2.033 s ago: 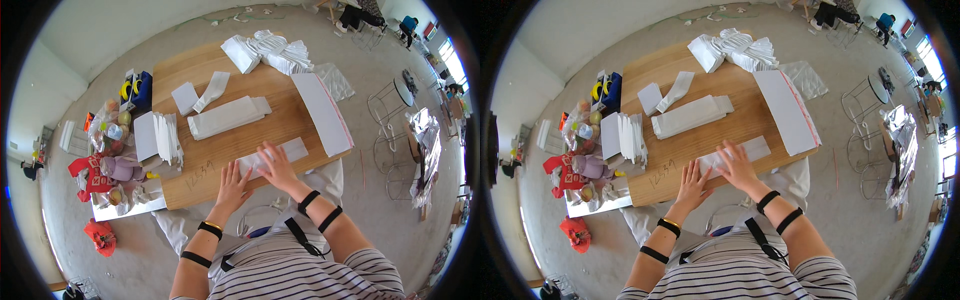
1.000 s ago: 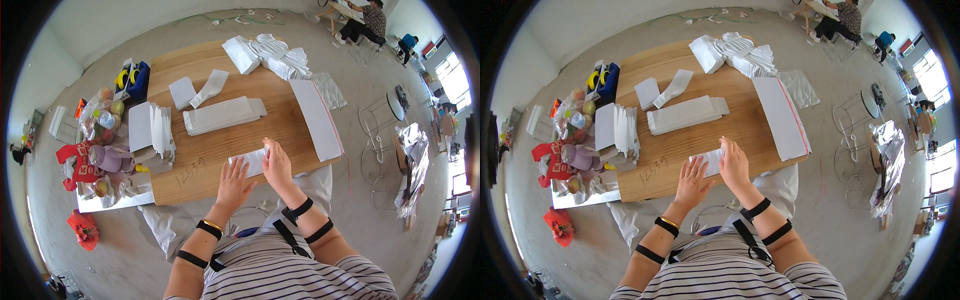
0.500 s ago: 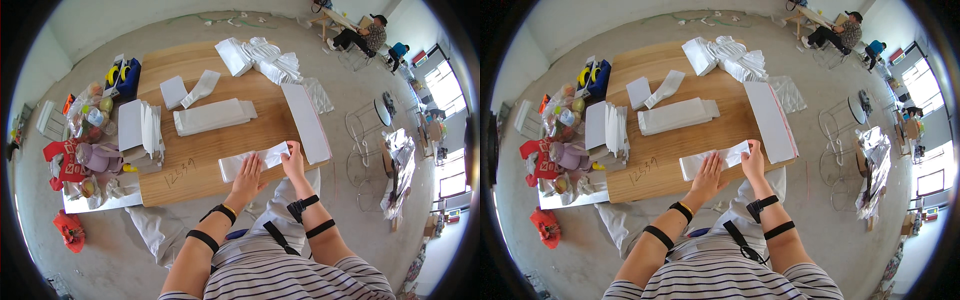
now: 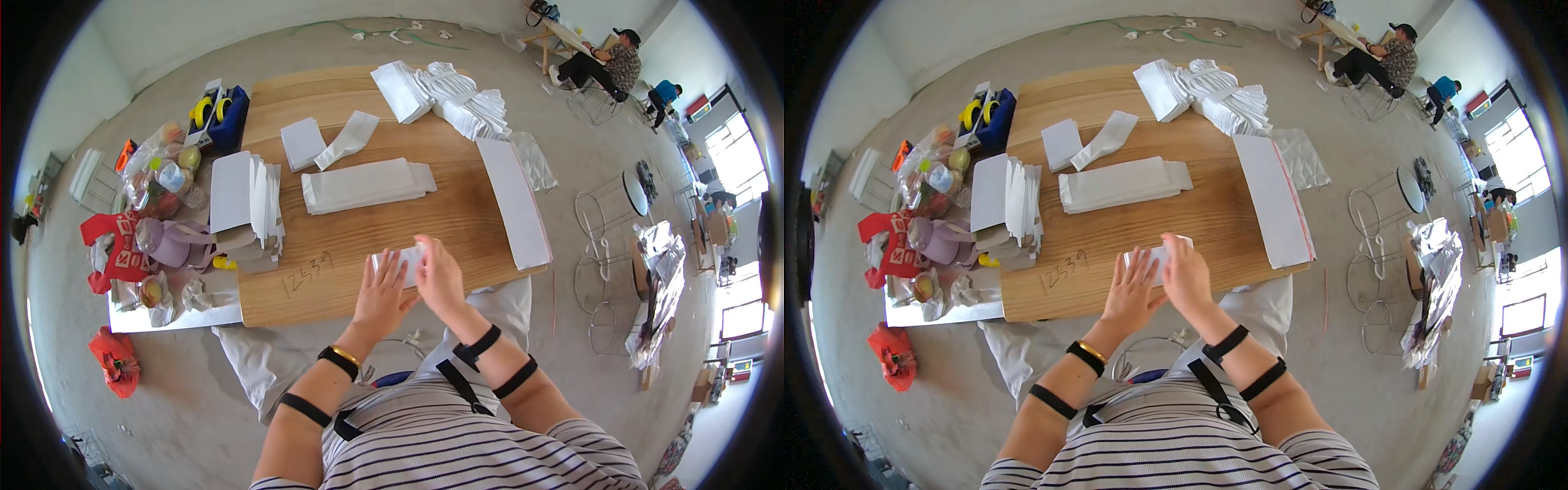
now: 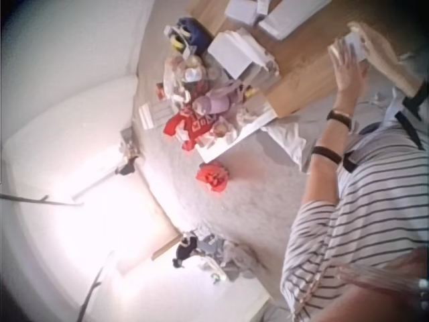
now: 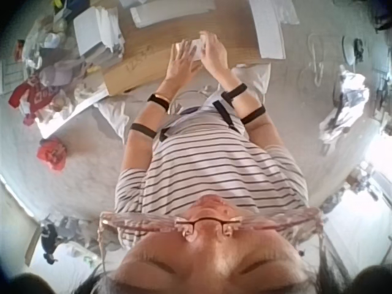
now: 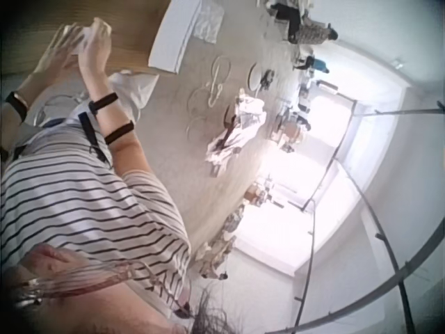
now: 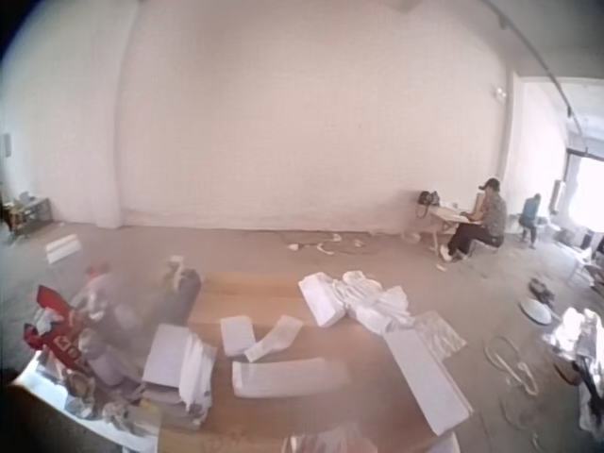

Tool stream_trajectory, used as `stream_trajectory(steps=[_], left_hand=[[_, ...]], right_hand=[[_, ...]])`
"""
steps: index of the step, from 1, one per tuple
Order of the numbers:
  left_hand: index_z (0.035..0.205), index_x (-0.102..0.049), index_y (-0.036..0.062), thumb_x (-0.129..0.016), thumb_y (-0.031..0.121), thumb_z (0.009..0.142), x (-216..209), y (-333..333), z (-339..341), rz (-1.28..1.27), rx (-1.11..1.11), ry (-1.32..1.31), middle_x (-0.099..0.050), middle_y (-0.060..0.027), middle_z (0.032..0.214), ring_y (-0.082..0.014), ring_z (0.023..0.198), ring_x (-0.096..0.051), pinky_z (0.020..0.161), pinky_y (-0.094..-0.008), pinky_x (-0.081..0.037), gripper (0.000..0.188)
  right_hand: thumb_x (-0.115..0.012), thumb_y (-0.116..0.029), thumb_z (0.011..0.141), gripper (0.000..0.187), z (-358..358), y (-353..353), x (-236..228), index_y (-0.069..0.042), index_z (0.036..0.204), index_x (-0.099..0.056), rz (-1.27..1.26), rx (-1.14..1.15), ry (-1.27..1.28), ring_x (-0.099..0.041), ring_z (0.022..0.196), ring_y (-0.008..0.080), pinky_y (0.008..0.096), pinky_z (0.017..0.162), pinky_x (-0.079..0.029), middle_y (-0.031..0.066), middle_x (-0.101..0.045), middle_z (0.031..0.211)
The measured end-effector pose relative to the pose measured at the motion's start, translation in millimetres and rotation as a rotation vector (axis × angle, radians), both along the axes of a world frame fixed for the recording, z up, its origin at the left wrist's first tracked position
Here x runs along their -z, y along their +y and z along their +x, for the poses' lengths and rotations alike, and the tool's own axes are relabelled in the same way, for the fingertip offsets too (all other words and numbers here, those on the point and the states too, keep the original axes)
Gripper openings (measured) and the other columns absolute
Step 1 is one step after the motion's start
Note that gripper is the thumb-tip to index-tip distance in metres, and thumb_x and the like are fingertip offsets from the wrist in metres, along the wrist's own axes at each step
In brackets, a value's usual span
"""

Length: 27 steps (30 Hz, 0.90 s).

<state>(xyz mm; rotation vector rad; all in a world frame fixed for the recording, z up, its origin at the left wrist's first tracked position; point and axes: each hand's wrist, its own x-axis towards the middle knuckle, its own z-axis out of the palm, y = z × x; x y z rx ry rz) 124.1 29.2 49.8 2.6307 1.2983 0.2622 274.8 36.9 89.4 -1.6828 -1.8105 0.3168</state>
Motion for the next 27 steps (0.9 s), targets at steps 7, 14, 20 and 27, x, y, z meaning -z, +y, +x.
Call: stream_trajectory(steps=[7, 14, 20, 27], left_hand=[[0.136, -0.041, -0.0041, -0.05, 0.043, 0.093, -6, -18, -60, -0.064, -0.214, -0.093, -0.028, -0.0185, 0.15, -0.0332, 0.144, -0.015, 0.116, -0.0536, -0.007, 0.065], [0.136, -0.039, -0.0057, -0.051, 0.04, 0.093, -5, -19, -64, -0.101, -0.237, -0.137, -0.029, -0.0191, 0.149, -0.0346, 0.143, -0.016, 0.116, -0.0517, -0.009, 0.064], [0.14, -0.032, -0.0044, -0.053, 0.038, 0.092, -1, -14, -38, -0.095, -0.196, -0.303, -0.03, -0.0196, 0.149, -0.0355, 0.142, -0.02, 0.116, -0.0507, -0.013, 0.067], [0.138, -0.036, -0.0013, -0.055, 0.035, 0.09, 3, -16, -31, -0.103, -0.108, -0.22, -0.034, -0.017, 0.146, -0.0335, 0.139, -0.027, 0.115, -0.0502, -0.016, 0.063]], right_hand=[[-0.062, -0.001, 0.074, 0.055, -37, 6, 41, -0.007, 0.125, -0.043, -0.017, -0.138, -0.177, -0.06, 0.093, 0.0313, 0.0423, 0.081, -0.045, 0.0125, -0.061, 0.101], [-0.066, -0.009, 0.078, 0.048, -34, -3, 22, -0.006, 0.121, -0.047, -0.109, -0.179, -0.063, -0.059, 0.084, 0.0279, 0.0409, 0.076, -0.044, 0.0097, -0.059, 0.088], [-0.067, -0.011, 0.079, 0.032, 15, -1, 11, -0.006, 0.108, -0.055, -0.154, -0.06, 0.12, -0.058, 0.077, 0.0242, 0.0366, 0.067, -0.045, 0.0086, -0.057, 0.082], [-0.067, -0.011, 0.078, 0.014, 25, 6, 25, -0.007, 0.088, -0.058, -0.073, -0.111, 0.133, -0.059, 0.078, 0.0243, 0.0365, 0.067, -0.047, 0.0082, -0.058, 0.082]])
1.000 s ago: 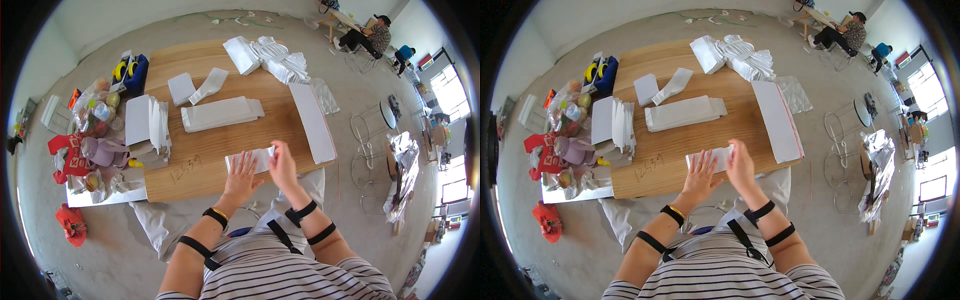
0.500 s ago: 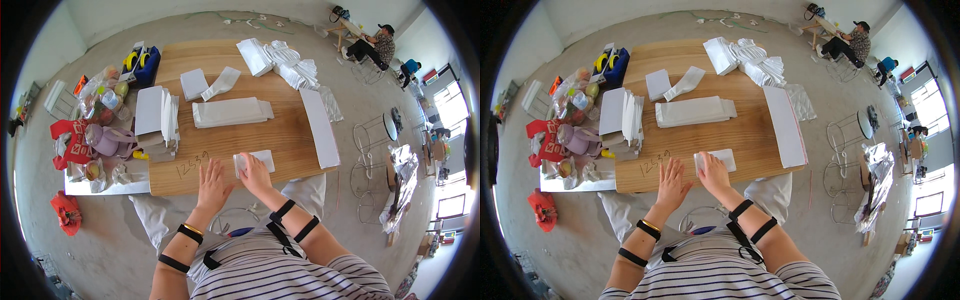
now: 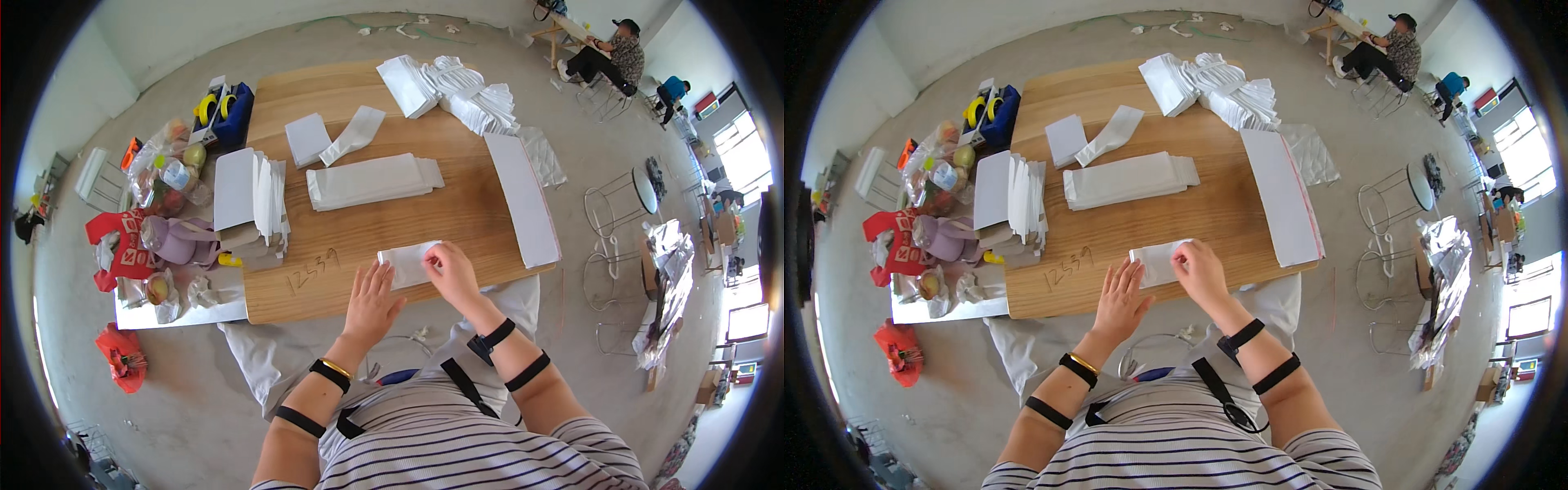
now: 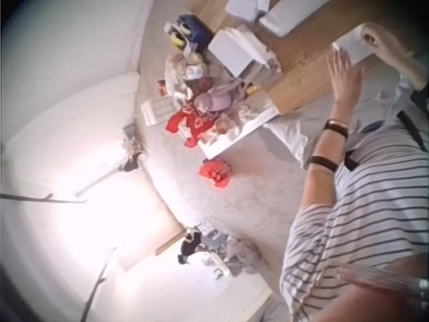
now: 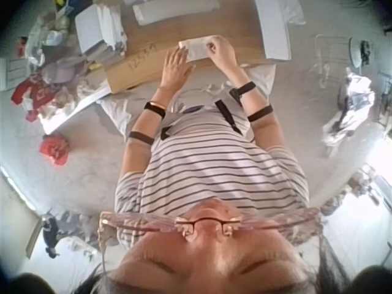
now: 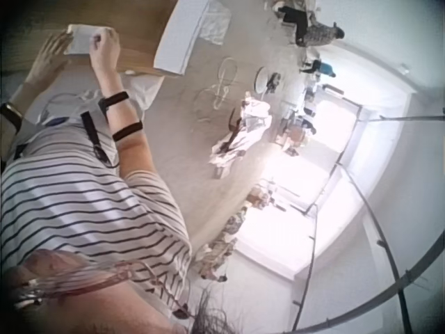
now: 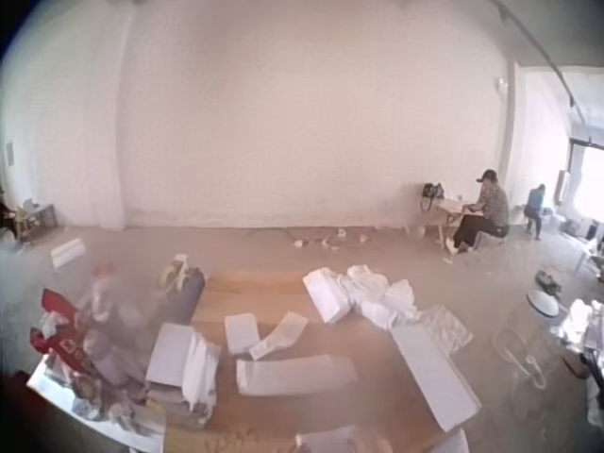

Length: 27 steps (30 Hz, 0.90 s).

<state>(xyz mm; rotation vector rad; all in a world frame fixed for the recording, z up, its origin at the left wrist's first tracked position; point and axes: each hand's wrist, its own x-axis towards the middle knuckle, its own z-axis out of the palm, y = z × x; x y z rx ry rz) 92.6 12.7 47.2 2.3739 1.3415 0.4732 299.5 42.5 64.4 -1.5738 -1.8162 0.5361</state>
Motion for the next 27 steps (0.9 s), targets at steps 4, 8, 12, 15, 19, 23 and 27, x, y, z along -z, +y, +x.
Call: stream_trajectory(steps=[4, 8, 12, 15, 19, 23, 27], left_hand=[[0.137, -0.04, 0.0018, -0.055, 0.034, 0.09, 4, 0, -5, 0.077, 0.036, 0.039, -0.036, -0.014, 0.145, -0.0316, 0.138, -0.028, 0.115, -0.0493, -0.017, 0.059], [0.138, -0.04, 0.0032, -0.054, 0.036, 0.091, 8, 0, -11, 0.072, 0.078, 0.132, -0.033, -0.012, 0.148, -0.0304, 0.14, -0.025, 0.116, -0.0485, -0.017, 0.059], [0.139, -0.039, 0.0039, -0.053, 0.038, 0.091, 13, 1, -17, 0.057, 0.099, 0.156, -0.03, -0.0116, 0.151, -0.0289, 0.142, -0.023, 0.116, -0.0475, -0.015, 0.06], [0.14, -0.038, 0.0047, -0.053, 0.038, 0.091, 15, 2, -18, 0.059, 0.112, 0.158, -0.028, -0.0114, 0.152, -0.0274, 0.142, -0.022, 0.117, -0.0466, -0.014, 0.061], [0.14, -0.037, 0.0057, -0.055, 0.037, 0.09, 17, 2, -19, 0.053, 0.12, 0.144, -0.027, -0.0111, 0.153, -0.0265, 0.143, -0.021, 0.117, -0.0458, -0.013, 0.062], [0.139, -0.037, 0.0062, -0.057, 0.037, 0.089, 18, 2, -23, 0.051, 0.127, 0.126, -0.026, -0.0115, 0.153, -0.0266, 0.143, -0.021, 0.117, -0.0457, -0.013, 0.062], [0.138, -0.039, 0.0061, -0.058, 0.036, 0.089, 18, 3, -24, 0.075, 0.141, 0.14, -0.026, -0.0121, 0.153, -0.0271, 0.143, -0.022, 0.117, -0.0459, -0.015, 0.06]], right_hand=[[-0.067, -0.011, 0.077, 0.014, -29, 4, 16, -0.005, 0.084, -0.057, -0.092, -0.092, -0.023, -0.059, 0.081, 0.0273, 0.0391, 0.069, -0.048, 0.0093, -0.059, 0.082], [-0.069, -0.013, 0.075, 0.017, -39, 6, 31, -0.006, 0.081, -0.055, -0.125, -0.081, -0.069, -0.059, 0.081, 0.0299, 0.0412, 0.068, -0.049, 0.0101, -0.057, 0.084], [-0.07, -0.016, 0.074, 0.02, -44, 6, 33, -0.006, 0.082, -0.055, -0.15, -0.061, -0.098, -0.059, 0.082, 0.0305, 0.0421, 0.069, -0.049, 0.0113, -0.057, 0.087], [-0.07, -0.019, 0.074, 0.023, -48, 7, 36, -0.005, 0.083, -0.055, -0.111, -0.049, -0.206, -0.059, 0.084, 0.0317, 0.0431, 0.07, -0.049, 0.0132, -0.056, 0.09], [-0.069, -0.021, 0.074, 0.025, -49, 6, 34, -0.004, 0.085, -0.055, -0.121, -0.031, -0.248, -0.058, 0.085, 0.0331, 0.0437, 0.072, -0.05, 0.0146, -0.057, 0.091], [-0.068, -0.018, 0.073, 0.023, -51, 6, 32, -0.003, 0.086, -0.055, -0.134, -0.034, -0.273, -0.059, 0.086, 0.0333, 0.0436, 0.072, -0.05, 0.0157, -0.057, 0.091], [-0.068, -0.017, 0.073, 0.021, -54, 7, 38, -0.004, 0.084, -0.056, -0.097, 0.018, -0.336, -0.059, 0.087, 0.033, 0.0438, 0.071, -0.051, 0.0153, -0.057, 0.093]])
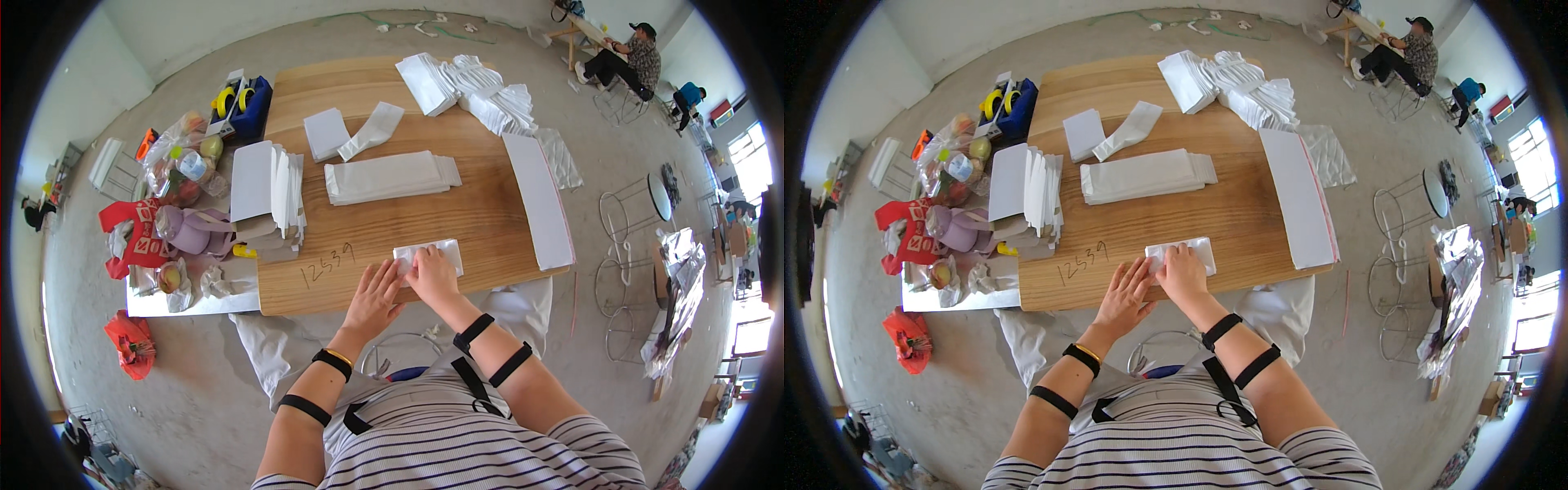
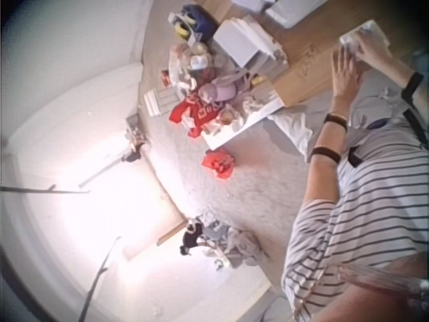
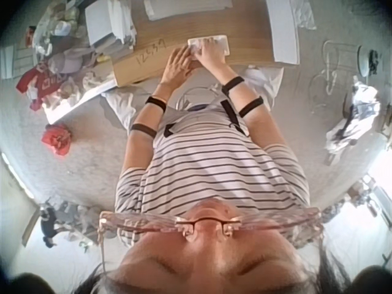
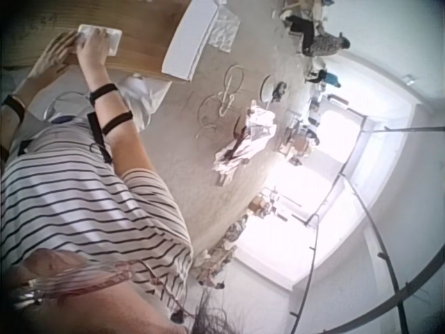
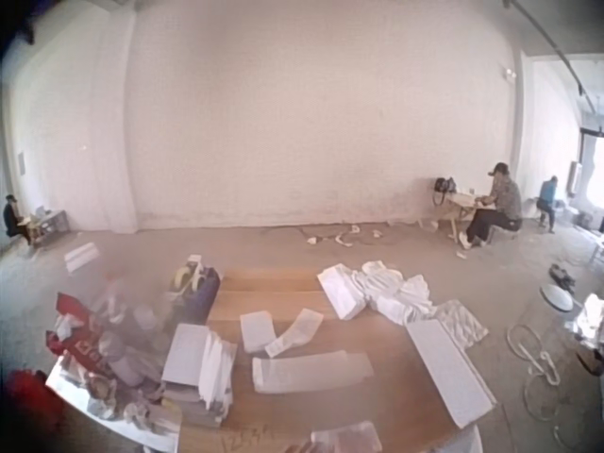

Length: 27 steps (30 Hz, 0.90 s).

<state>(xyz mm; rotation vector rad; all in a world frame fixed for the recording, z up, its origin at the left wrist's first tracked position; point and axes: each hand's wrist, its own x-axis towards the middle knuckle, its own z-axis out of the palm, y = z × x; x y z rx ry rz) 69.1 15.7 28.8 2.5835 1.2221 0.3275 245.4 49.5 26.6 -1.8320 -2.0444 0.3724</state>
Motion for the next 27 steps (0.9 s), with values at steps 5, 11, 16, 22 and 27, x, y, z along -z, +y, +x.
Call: stream_trajectory(steps=[5, 11, 16, 22, 27], left_hand=[[0.135, -0.041, 0.0056, -0.06, 0.037, 0.087, 1, -1, 0, 0.032, 0.005, 0.01, -0.025, -0.013, 0.153, -0.0277, 0.142, -0.023, 0.116, -0.0462, -0.016, 0.061], [0.132, -0.043, 0.0066, -0.066, 0.036, 0.08, 0, -2, 0, 0.04, -0.007, -0.013, -0.028, -0.0157, 0.151, -0.0289, 0.141, -0.025, 0.116, -0.0468, -0.019, 0.064], [0.131, -0.043, 0.0062, -0.07, 0.031, 0.077, 1, -1, -1, 0.029, 0.001, -0.034, -0.028, -0.0165, 0.15, -0.03, 0.141, -0.025, 0.116, -0.0474, -0.019, 0.066], [0.128, -0.04, 0.0025, -0.074, 0.026, 0.073, -6, -4, 4, -0.007, -0.135, -0.202, -0.033, -0.0196, 0.143, -0.037, 0.137, -0.027, 0.114, -0.0512, -0.02, 0.069], [0.128, -0.039, -0.0006, -0.074, 0.024, 0.074, -44, 2, 25, 0.006, -0.126, -0.37, -0.033, -0.0202, 0.142, -0.0387, 0.135, -0.029, 0.114, -0.0526, -0.021, 0.069]], right_hand=[[-0.067, -0.016, 0.072, 0.014, 9, 1, -4, -0.007, 0.077, -0.057, -0.07, 0.042, 0.163, -0.06, 0.082, 0.03, 0.0436, 0.068, -0.048, 0.0097, -0.059, 0.082], [-0.066, -0.015, 0.072, 0.012, -1, -9, -8, -0.01, 0.074, -0.056, 0.016, -0.054, 0.178, -0.06, 0.076, 0.0279, 0.0419, 0.068, -0.042, 0.0064, -0.06, 0.077], [-0.066, -0.015, 0.073, 0.011, -5, -5, 2, -0.01, 0.075, -0.057, -0.01, -0.036, 0.187, -0.06, 0.077, 0.0275, 0.0421, 0.069, -0.042, 0.0056, -0.06, 0.078], [-0.067, -0.016, 0.075, 0.011, 1, -4, 0, -0.009, 0.076, -0.059, -0.047, -0.032, 0.281, -0.061, 0.076, 0.0273, 0.0409, 0.069, -0.044, 0.0062, -0.061, 0.078], [-0.064, -0.019, 0.083, 0.016, 36, 6, -35, -0.006, 0.092, -0.066, -0.169, 0.137, 0.543, -0.065, 0.077, 0.0201, 0.0328, 0.069, -0.049, 0.0075, -0.068, 0.088]])
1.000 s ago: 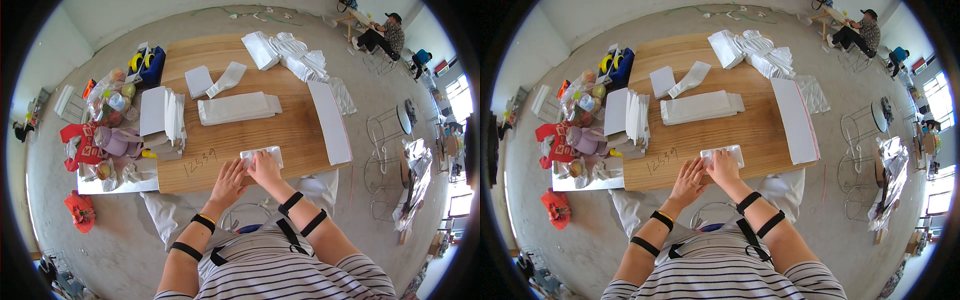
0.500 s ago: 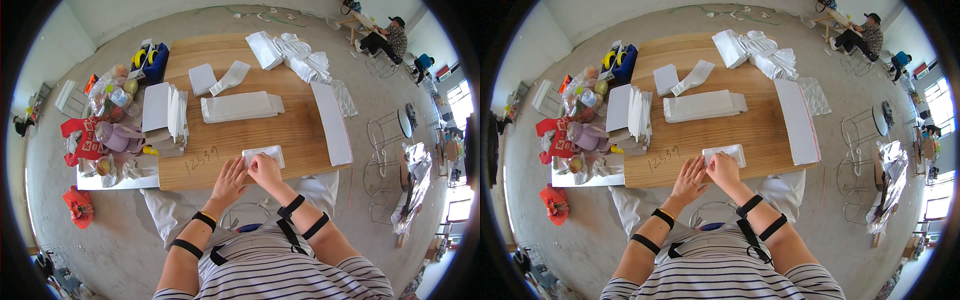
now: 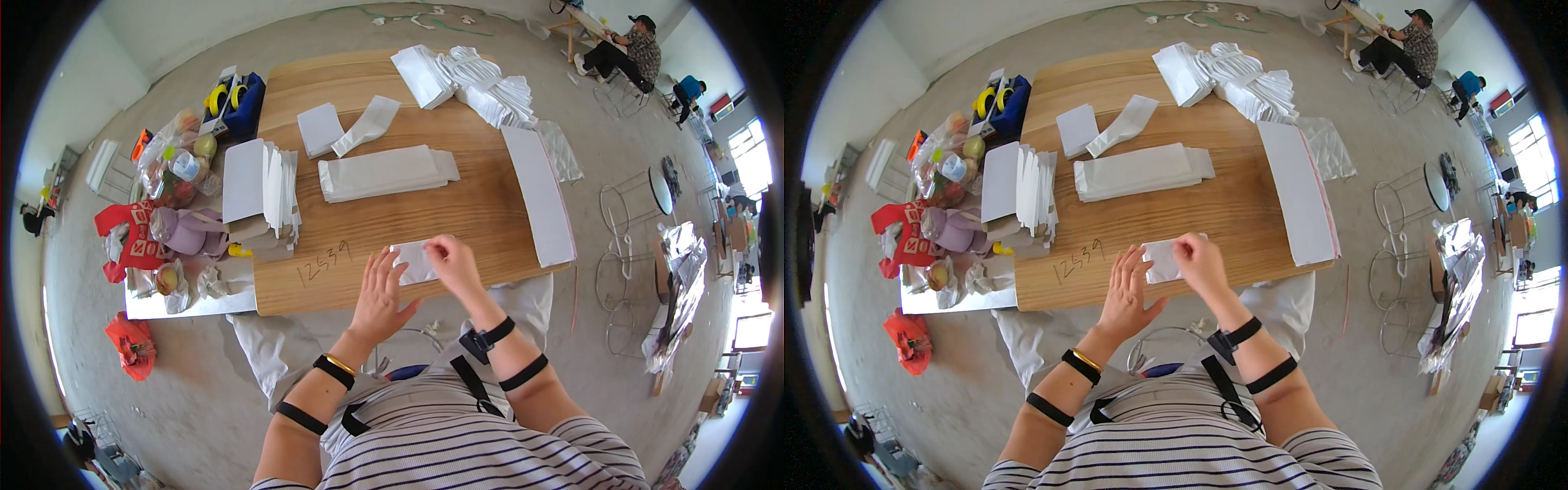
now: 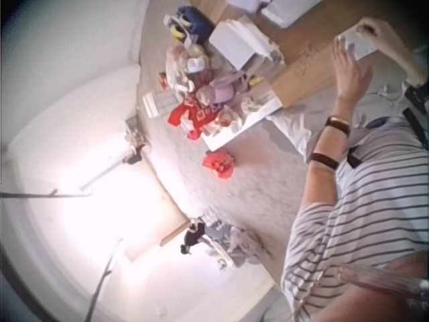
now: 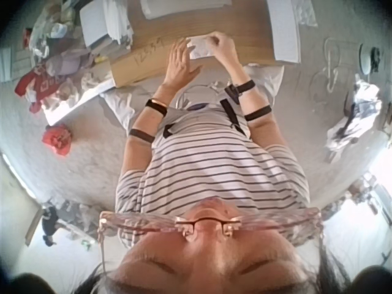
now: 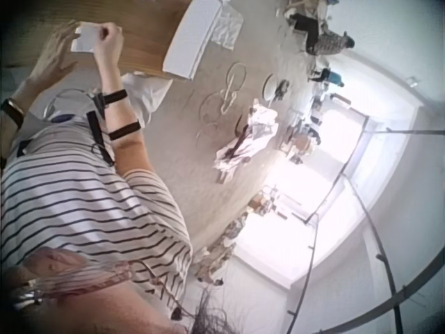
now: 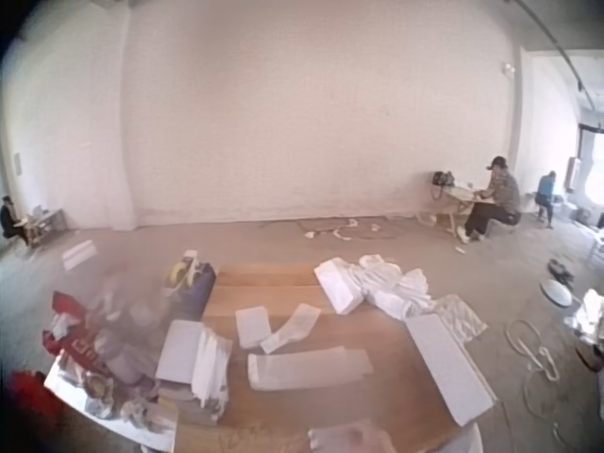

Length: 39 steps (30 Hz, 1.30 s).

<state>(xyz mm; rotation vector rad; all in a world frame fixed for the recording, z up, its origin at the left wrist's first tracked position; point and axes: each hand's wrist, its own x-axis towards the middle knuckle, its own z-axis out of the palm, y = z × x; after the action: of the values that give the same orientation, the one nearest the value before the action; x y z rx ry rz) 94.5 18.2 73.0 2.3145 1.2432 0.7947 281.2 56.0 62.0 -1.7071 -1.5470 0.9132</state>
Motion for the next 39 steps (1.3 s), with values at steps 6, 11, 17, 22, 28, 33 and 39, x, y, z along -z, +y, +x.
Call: stream_trajectory(steps=[6, 11, 17, 22, 28, 33, 39], left_hand=[[0.131, -0.04, -0.0044, -0.066, 0.034, 0.083, 12, 8, 34, 0.034, 0.093, 0.137, -0.038, -0.0218, 0.139, -0.0361, 0.136, -0.029, 0.115, -0.0502, -0.02, 0.068], [0.133, -0.04, -0.0082, -0.057, 0.045, 0.088, 35, 9, 37, 0.047, 0.097, 0.352, -0.039, -0.0222, 0.14, -0.035, 0.138, -0.027, 0.116, -0.0485, -0.018, 0.072], [0.138, -0.035, -0.0076, -0.055, 0.046, 0.088, 39, 10, 32, 0.018, 0.097, 0.395, -0.029, -0.0229, 0.147, -0.0366, 0.141, -0.02, 0.117, -0.0478, -0.015, 0.076], [0.143, -0.029, -0.0038, -0.054, 0.047, 0.089, 43, 14, 27, -0.01, 0.113, 0.42, -0.02, -0.0225, 0.152, -0.0398, 0.142, -0.015, 0.117, -0.0477, -0.014, 0.079], [0.148, -0.026, 0.0074, -0.051, 0.051, 0.089, 41, 12, 28, -0.006, 0.09, 0.467, -0.017, -0.0229, 0.153, -0.0427, 0.142, -0.015, 0.116, -0.0486, -0.015, 0.078], [0.149, -0.027, 0.0146, -0.05, 0.053, 0.09, 41, 11, 25, 0.005, 0.063, 0.445, -0.016, -0.0252, 0.153, -0.0435, 0.141, -0.016, 0.115, -0.0491, -0.016, 0.074], [0.149, -0.028, 0.0236, -0.049, 0.053, 0.091, 42, 7, 24, 0.011, -0.011, 0.467, -0.016, -0.0258, 0.153, -0.0409, 0.142, -0.017, 0.115, -0.0497, -0.016, 0.068]], right_hand=[[-0.052, -0.015, 0.095, 0.021, 28, 10, -18, 0.0, 0.104, -0.065, -0.347, 0.158, 0.718, -0.064, 0.08, 0.0134, 0.0267, 0.071, -0.051, 0.0089, -0.068, 0.093], [-0.051, -0.012, 0.095, 0.023, 14, 6, -5, 0.002, 0.11, -0.062, -0.383, 0.096, 0.762, -0.064, 0.085, 0.0141, 0.0271, 0.077, -0.053, 0.0097, -0.066, 0.094], [-0.051, -0.01, 0.095, 0.026, 4, 3, 16, 0.003, 0.116, -0.059, -0.355, 0.118, 0.764, -0.062, 0.091, 0.0149, 0.0284, 0.085, -0.052, 0.0121, -0.064, 0.104], [-0.051, -0.01, 0.095, 0.028, 14, 5, 24, 0.003, 0.118, -0.057, -0.382, 0.201, 0.835, -0.063, 0.096, 0.0181, 0.03, 0.087, -0.052, 0.0139, -0.063, 0.108], [-0.048, -0.009, 0.094, 0.031, 27, 3, 31, 0.003, 0.123, -0.048, -0.386, 0.322, 0.954, -0.065, 0.096, 0.0223, 0.0323, 0.085, -0.053, 0.0177, -0.063, 0.107], [-0.046, -0.006, 0.092, 0.032, 26, 3, 31, 0.001, 0.122, -0.039, -0.348, 0.418, 0.902, -0.066, 0.094, 0.0237, 0.0328, 0.082, -0.054, 0.0191, -0.063, 0.106], [-0.048, -0.006, 0.092, 0.033, 20, 2, 35, 0.0, 0.122, -0.037, -0.294, 0.481, 0.958, -0.066, 0.092, 0.0246, 0.0322, 0.079, -0.054, 0.0194, -0.063, 0.105]])
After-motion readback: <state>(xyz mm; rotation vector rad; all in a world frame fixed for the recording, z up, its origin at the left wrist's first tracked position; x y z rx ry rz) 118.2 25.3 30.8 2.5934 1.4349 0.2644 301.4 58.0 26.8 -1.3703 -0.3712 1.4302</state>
